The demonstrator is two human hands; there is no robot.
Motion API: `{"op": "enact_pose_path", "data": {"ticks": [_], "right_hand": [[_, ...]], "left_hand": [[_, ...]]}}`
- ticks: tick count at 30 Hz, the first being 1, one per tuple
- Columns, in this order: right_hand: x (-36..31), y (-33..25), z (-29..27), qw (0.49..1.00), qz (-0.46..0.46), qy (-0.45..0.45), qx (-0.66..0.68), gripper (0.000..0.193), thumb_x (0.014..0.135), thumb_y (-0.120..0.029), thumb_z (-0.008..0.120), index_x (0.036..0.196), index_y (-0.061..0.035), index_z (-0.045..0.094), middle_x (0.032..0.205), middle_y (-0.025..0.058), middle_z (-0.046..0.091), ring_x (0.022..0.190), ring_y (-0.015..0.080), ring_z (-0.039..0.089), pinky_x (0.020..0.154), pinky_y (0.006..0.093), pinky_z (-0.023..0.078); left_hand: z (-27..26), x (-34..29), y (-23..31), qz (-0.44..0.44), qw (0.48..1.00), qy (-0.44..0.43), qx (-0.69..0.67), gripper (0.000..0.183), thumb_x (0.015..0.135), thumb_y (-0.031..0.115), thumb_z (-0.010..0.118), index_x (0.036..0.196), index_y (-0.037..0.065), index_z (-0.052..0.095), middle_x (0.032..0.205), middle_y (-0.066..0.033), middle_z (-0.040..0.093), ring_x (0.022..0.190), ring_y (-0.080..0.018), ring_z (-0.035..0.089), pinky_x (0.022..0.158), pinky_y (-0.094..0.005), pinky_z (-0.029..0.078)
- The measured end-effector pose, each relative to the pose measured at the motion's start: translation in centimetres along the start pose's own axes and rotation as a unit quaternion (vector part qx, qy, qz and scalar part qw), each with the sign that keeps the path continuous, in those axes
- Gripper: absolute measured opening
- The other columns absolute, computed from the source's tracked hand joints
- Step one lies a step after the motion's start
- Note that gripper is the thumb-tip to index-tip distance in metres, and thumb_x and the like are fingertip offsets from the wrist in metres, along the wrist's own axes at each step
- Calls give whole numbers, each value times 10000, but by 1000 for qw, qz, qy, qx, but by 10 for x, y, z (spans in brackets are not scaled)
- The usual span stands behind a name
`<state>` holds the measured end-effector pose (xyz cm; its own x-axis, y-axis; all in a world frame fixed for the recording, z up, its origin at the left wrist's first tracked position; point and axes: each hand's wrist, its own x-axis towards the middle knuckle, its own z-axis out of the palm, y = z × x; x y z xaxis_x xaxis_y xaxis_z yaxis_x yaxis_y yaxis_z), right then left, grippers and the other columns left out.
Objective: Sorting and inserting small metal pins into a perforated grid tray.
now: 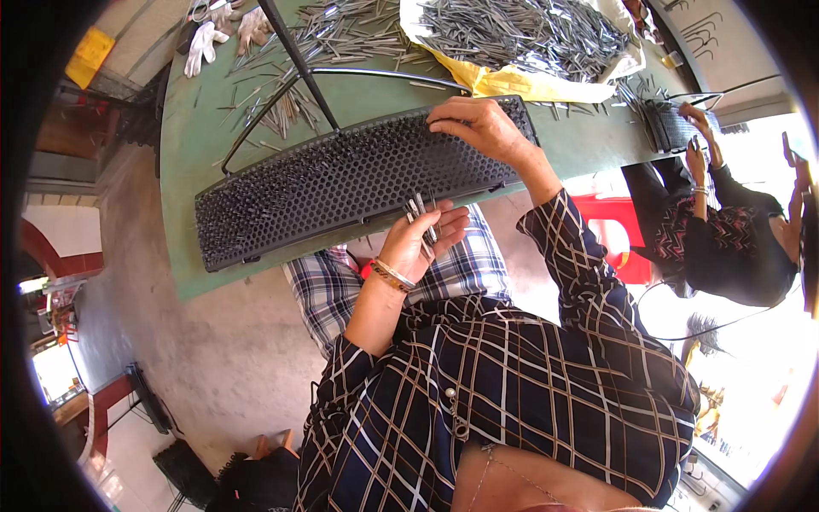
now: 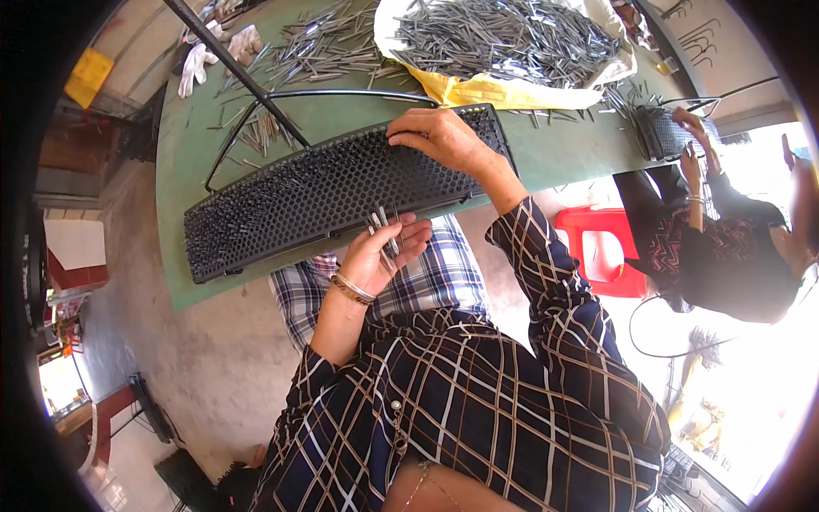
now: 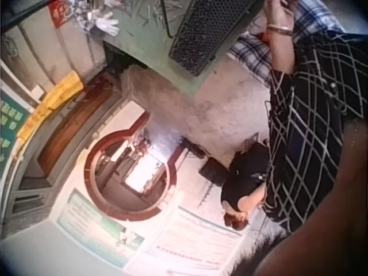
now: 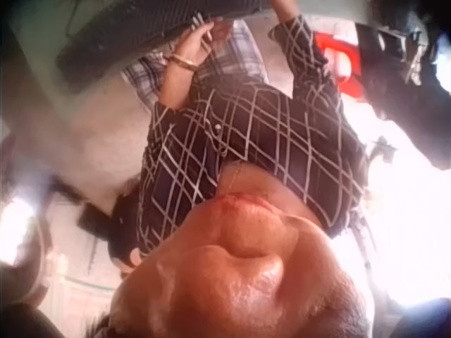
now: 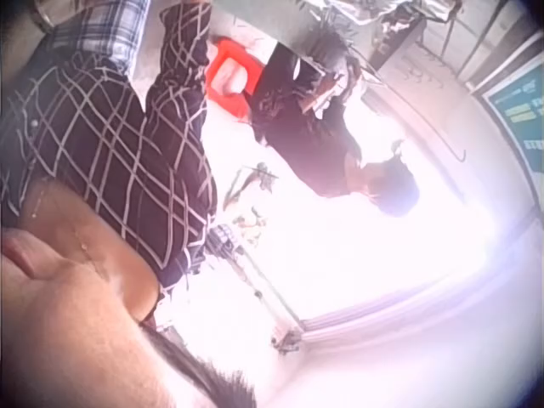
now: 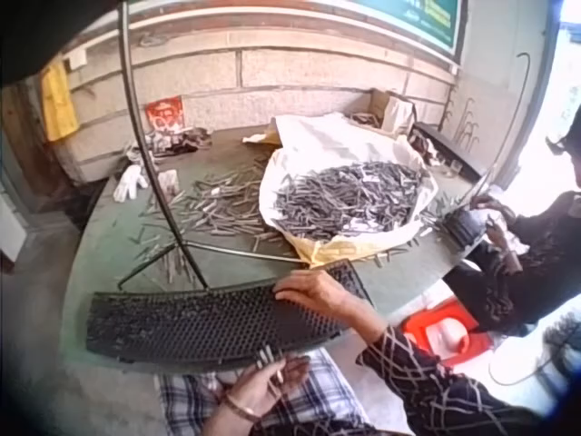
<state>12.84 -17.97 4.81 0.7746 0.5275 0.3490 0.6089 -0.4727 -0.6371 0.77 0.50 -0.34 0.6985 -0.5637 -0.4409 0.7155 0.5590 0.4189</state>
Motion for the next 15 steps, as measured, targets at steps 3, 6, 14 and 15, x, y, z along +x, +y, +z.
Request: {"op": "enact_pose_path", "data": {"ticks": [3, 6, 14, 15], "right_hand": [[-5, 5, 5, 1000, -7, 9, -13, 145, 803, -102, 635, 914, -10, 648, 905, 106, 627, 826, 253, 608, 738, 327, 486], [-8, 7, 14, 996, -51, 25, -69, 159, 798, -110, 639, 928, -20, 654, 920, 105, 609, 842, 265, 600, 745, 337, 486], [-16, -15, 20, 982, -54, 117, -139, 144, 807, -113, 636, 897, -5, 668, 958, 116, 611, 866, 275, 600, 738, 326, 489], [-19, -20, 17, 994, -2, 93, -66, 152, 813, -116, 640, 905, 1, 665, 933, 113, 623, 844, 254, 612, 721, 313, 493]], "left_hand": [[1, 0, 0, -1, 1000, -3, -1, 293, 921, 123, 453, 1156, -49, 494, 1155, -225, 561, 1034, -261, 592, 881, -347, 512], [0, -1, 0, 0, 1000, -3, -7, 289, 923, 120, 451, 1154, -47, 497, 1153, -223, 563, 1035, -263, 592, 890, -344, 507], [8, -3, 6, 11, 1000, -7, 25, 280, 929, 113, 445, 1154, -46, 496, 1156, -223, 562, 1049, -272, 586, 894, -339, 505], [10, -4, 7, 20, 999, -10, 31, 282, 930, 114, 447, 1158, -46, 492, 1157, -220, 562, 1049, -273, 586, 894, -339, 505]]}}
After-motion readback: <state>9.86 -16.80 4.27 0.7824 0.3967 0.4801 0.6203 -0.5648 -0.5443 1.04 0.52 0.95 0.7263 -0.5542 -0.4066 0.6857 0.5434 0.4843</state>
